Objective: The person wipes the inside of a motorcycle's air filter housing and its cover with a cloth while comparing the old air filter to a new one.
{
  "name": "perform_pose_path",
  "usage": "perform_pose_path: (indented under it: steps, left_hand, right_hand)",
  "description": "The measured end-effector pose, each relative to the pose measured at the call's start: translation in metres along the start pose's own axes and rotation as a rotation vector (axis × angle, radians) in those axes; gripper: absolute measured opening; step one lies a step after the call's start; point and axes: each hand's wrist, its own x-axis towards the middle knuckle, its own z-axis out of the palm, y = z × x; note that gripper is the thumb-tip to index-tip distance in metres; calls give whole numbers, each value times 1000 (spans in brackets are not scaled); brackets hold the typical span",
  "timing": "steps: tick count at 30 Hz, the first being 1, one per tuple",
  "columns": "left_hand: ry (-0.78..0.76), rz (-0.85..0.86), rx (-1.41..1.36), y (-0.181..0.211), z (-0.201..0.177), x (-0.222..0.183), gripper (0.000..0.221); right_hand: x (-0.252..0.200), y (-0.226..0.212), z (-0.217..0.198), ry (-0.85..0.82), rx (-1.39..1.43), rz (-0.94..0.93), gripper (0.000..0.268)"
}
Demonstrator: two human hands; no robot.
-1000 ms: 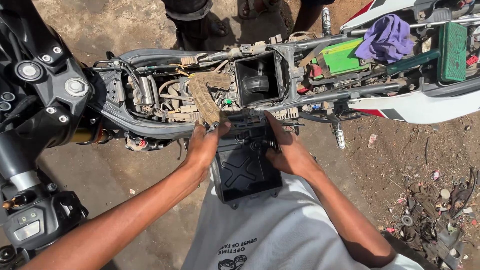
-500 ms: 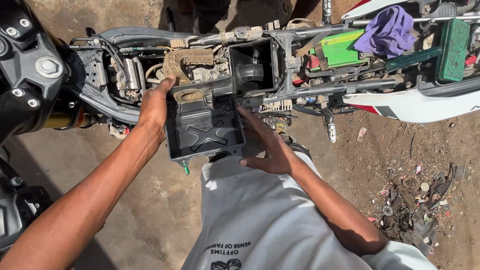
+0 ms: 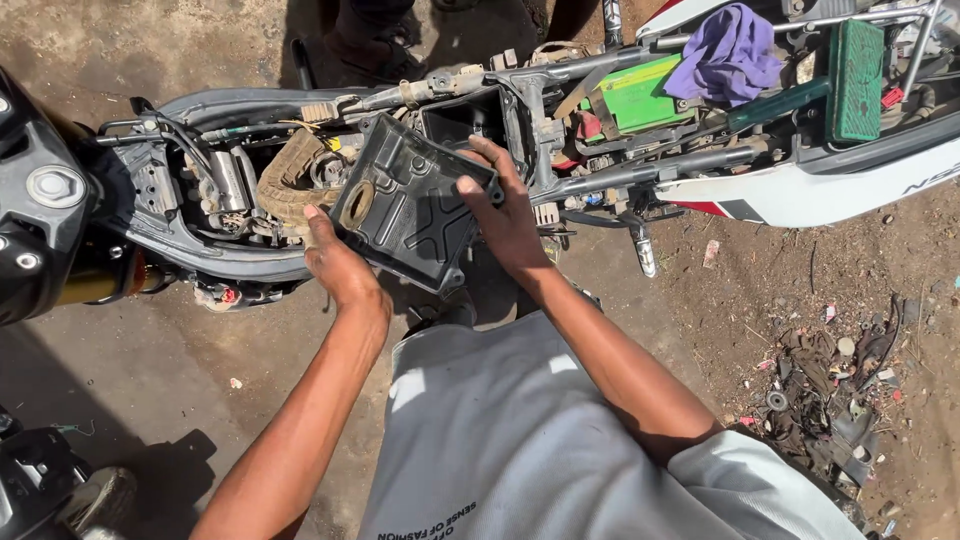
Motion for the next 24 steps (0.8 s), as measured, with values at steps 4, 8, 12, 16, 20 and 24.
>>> perform_pose_path:
  steps: [4, 8, 12, 16, 20, 24]
  left_hand:
    - [-5, -25, -268, 8, 5, 3, 101]
    - [-16, 92, -368, -9, 16, -1, 95]
    - [123, 162, -141, -35, 38, 2, 94]
    - [155, 421, 26, -99, 49, 31, 95]
    - [237, 366, 194, -109, 48, 29, 92]
    - [331, 531, 306, -111, 46, 21, 87]
  right_hand:
    - [-14, 45, 9, -6, 127, -94, 61]
    - [-32, 49, -13, -8, 129, 205, 69]
    - [-34, 66, -45, 68, 29, 280, 68]
    - [-22, 68, -95, 213, 137, 214, 58]
    - [4, 45, -173, 376, -148, 66, 45]
    - [73, 34, -255, 457, -641, -152, 41]
